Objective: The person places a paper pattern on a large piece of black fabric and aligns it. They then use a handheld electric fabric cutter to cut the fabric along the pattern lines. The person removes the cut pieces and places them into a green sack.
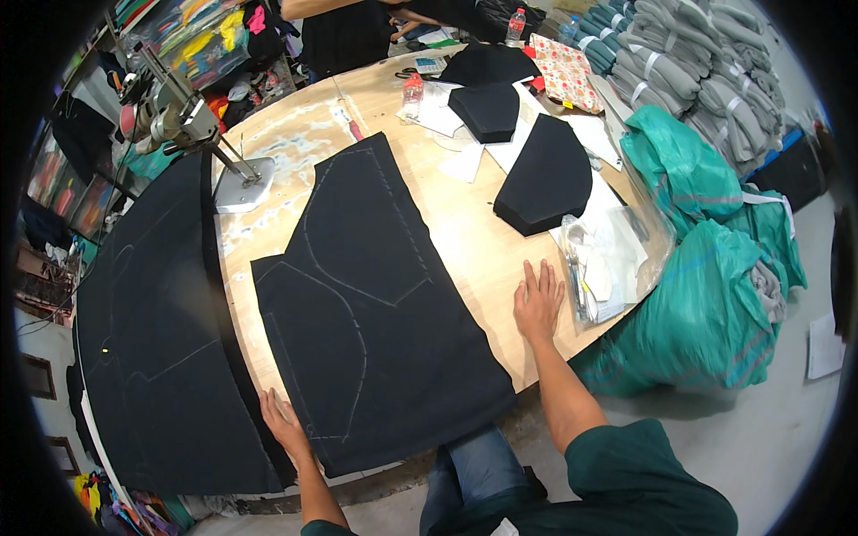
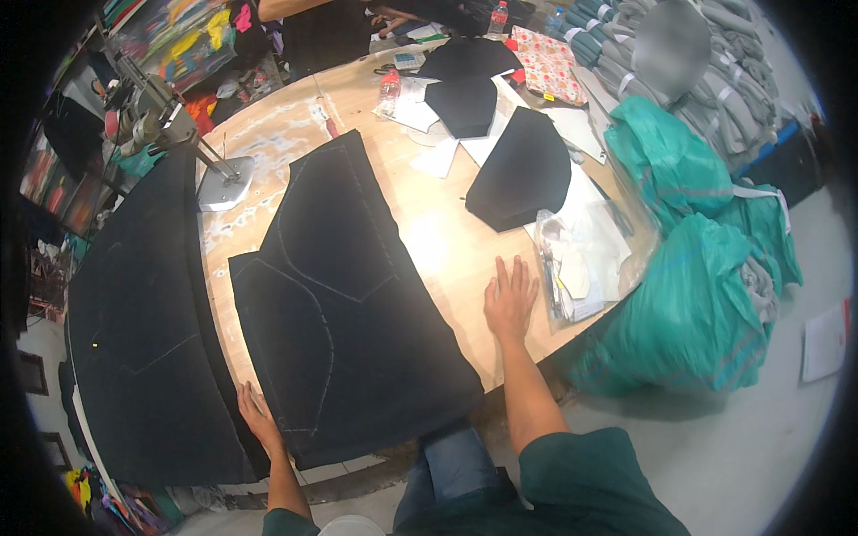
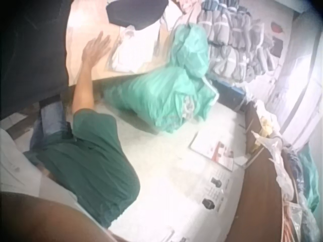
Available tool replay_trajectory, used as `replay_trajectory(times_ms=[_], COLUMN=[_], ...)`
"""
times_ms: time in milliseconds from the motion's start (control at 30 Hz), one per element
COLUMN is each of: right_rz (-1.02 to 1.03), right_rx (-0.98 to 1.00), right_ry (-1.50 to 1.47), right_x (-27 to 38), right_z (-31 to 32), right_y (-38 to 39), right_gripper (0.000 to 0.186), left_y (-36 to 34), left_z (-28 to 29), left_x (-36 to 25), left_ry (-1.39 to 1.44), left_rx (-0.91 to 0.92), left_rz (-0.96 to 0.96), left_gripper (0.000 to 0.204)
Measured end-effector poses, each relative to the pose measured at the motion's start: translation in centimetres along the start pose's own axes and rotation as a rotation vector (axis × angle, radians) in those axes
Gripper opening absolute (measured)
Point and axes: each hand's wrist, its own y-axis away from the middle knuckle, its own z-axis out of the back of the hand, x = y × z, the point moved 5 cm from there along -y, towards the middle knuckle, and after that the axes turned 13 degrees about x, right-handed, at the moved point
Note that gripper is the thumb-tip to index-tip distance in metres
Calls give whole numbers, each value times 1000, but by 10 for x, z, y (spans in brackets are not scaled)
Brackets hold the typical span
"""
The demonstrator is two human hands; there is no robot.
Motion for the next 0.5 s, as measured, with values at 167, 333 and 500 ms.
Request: replay_trajectory(times_ms=[167,333,500], right_rz=[3,5,-1], right_rx=[3,8,21], right_ry=[2,19,23], right_x=[0,0,0], right_z=[0,0,-2], right_y=[0,0,-1], right_gripper=[55,55,55], left_y=[1,1,1], left_z=[-1,-1,0], left_x=[2,1,2], left_ry=[-26,-25,-20], left_rx=[-1,-2,-6], left_rz=[-5,1,9], left_gripper=[45,44,44])
